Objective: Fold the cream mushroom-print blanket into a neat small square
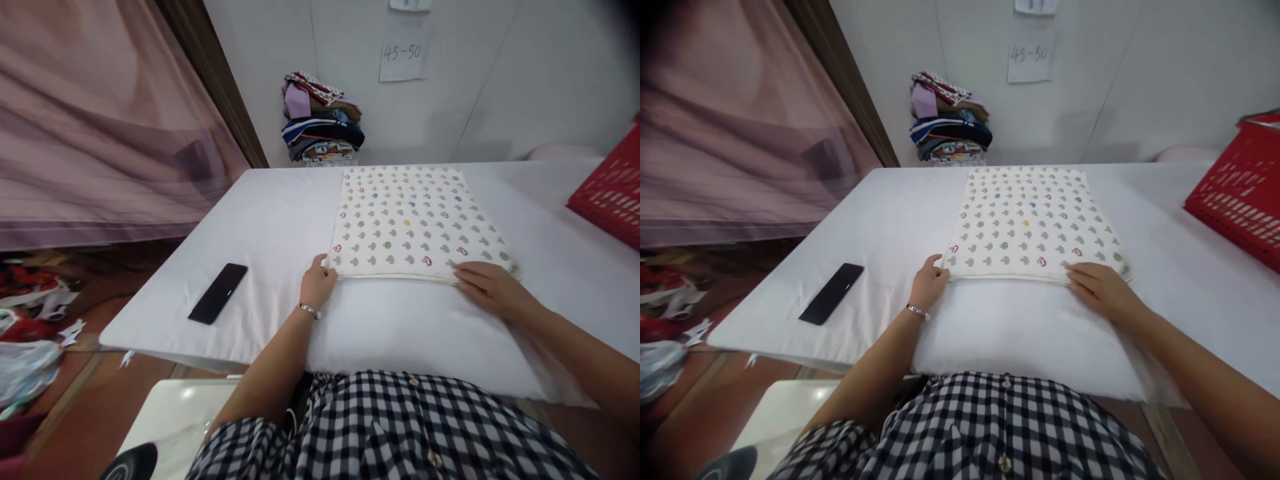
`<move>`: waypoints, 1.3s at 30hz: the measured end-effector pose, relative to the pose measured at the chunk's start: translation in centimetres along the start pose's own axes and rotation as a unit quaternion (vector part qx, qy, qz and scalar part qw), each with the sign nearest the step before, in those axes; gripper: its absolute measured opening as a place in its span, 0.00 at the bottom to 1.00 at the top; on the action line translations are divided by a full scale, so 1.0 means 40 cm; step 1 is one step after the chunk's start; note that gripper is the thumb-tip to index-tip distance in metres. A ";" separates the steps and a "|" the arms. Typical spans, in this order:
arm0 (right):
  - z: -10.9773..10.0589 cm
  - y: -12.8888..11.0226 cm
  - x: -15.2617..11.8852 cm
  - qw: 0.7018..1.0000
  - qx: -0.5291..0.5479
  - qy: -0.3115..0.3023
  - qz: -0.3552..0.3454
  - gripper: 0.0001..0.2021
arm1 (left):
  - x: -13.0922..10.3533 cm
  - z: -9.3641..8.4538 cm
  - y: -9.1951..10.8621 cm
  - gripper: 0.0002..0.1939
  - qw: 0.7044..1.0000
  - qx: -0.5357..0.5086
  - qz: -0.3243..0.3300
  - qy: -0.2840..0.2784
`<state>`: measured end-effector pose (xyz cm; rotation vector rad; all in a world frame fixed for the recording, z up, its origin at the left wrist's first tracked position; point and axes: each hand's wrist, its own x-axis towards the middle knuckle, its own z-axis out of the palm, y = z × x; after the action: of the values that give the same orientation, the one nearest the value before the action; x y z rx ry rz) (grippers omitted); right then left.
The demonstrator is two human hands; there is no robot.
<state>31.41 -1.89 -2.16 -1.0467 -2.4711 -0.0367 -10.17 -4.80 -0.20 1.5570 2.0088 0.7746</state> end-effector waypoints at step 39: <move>0.089 -0.119 0.111 1.000 0.002 0.016 -0.012 0.14 | 0.025 0.153 0.113 0.10 0.876 0.192 0.436 -0.081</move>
<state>24.03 -1.59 -2.80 -1.0074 -2.4540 -0.0544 -3.13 -2.08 -1.56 2.7223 1.3195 0.5090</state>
